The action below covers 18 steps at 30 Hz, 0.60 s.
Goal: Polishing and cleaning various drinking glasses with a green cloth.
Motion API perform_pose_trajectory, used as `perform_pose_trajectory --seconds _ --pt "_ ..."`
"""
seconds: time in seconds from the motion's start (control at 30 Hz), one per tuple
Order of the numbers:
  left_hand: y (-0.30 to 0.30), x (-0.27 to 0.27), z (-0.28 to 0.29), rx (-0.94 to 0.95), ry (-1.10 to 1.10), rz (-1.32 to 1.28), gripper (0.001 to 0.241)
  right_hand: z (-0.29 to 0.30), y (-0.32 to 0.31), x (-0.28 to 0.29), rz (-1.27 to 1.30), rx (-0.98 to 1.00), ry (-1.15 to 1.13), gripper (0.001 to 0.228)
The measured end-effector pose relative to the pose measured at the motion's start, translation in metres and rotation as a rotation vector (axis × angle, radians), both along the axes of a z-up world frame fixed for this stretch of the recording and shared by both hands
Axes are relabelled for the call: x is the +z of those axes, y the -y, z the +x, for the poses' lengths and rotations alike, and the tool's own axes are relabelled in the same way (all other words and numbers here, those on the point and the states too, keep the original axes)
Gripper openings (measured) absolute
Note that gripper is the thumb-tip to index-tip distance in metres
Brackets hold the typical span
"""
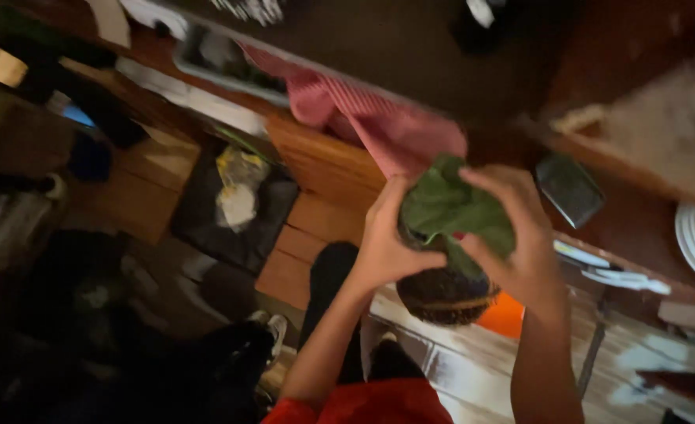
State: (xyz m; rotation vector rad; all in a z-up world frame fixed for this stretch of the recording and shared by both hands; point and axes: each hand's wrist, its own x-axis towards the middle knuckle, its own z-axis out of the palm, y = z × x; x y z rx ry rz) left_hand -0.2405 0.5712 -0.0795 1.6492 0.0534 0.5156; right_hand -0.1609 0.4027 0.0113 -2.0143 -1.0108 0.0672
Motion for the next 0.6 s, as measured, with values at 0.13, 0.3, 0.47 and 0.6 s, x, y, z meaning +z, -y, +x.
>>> perform_pose_trajectory --seconds 0.13,0.3,0.47,0.6 --pt "-0.044 0.008 0.013 -0.024 0.031 -0.003 0.085 0.012 -0.043 0.003 -0.071 -0.002 0.132 0.068" --pt "-0.083 -0.021 0.013 -0.037 0.028 -0.019 0.089 0.010 -0.087 -0.014 -0.038 0.093 0.391 0.061" --pt "-0.125 -0.029 0.000 -0.065 0.002 -0.193 0.084 0.015 -0.149 0.007 -0.087 0.233 0.391 0.054" --pt "-0.167 0.008 0.010 -0.117 0.046 -0.338 0.084 0.039 -0.204 0.065 -0.169 0.361 0.304 0.053"
